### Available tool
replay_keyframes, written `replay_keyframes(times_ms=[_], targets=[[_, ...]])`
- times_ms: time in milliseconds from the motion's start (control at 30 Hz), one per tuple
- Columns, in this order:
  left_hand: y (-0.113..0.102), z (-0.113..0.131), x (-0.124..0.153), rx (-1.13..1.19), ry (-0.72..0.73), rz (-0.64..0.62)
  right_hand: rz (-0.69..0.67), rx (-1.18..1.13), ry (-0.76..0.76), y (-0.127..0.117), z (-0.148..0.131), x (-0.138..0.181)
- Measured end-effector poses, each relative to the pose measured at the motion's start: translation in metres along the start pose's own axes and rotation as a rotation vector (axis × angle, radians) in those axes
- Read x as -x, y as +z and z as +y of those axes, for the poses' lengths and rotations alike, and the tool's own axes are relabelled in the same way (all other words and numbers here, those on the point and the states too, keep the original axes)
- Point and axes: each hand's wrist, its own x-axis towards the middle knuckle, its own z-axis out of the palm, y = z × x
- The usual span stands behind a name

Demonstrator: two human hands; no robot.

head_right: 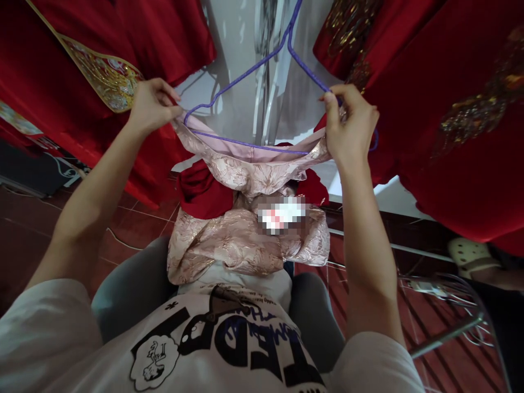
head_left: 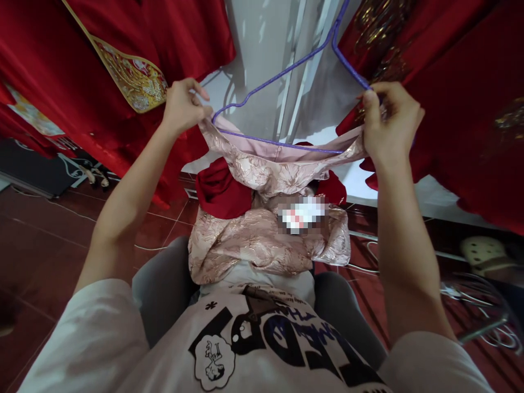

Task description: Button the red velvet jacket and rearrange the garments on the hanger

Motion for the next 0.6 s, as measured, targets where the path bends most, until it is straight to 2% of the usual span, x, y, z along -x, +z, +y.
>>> replay_keyframes(times_ms=[100,167,233,300,367,467,600], targets=[[0.009,0.049,-0.009,-0.002,0.058,0.033,-0.014,0.012,0.022,0.0,-0.003,0.002],[0.019,0.078,-0.014,0.007,0.126,0.001,-0.02,0.023,0.032,0.0,-0.004,0.003],[0.03,0.1,-0.016,-0.018,0.218,-0.007,-0.022,0.035,0.037,0.0,-0.004,0.003],[0.039,0.112,-0.014,-0.053,0.265,-0.017,-0.019,0.041,0.039,0.001,-0.004,0.003],[0.044,0.115,-0.01,-0.064,0.246,-0.037,-0.016,0.043,0.04,0.002,-0.003,0.003],[0.044,0.107,-0.004,0.003,0.181,-0.079,-0.015,0.036,0.054,0.003,-0.004,0.003],[0.039,0.071,-0.005,0.13,0.124,-0.08,-0.026,-0.009,0.083,0.005,-0.006,0.003]])
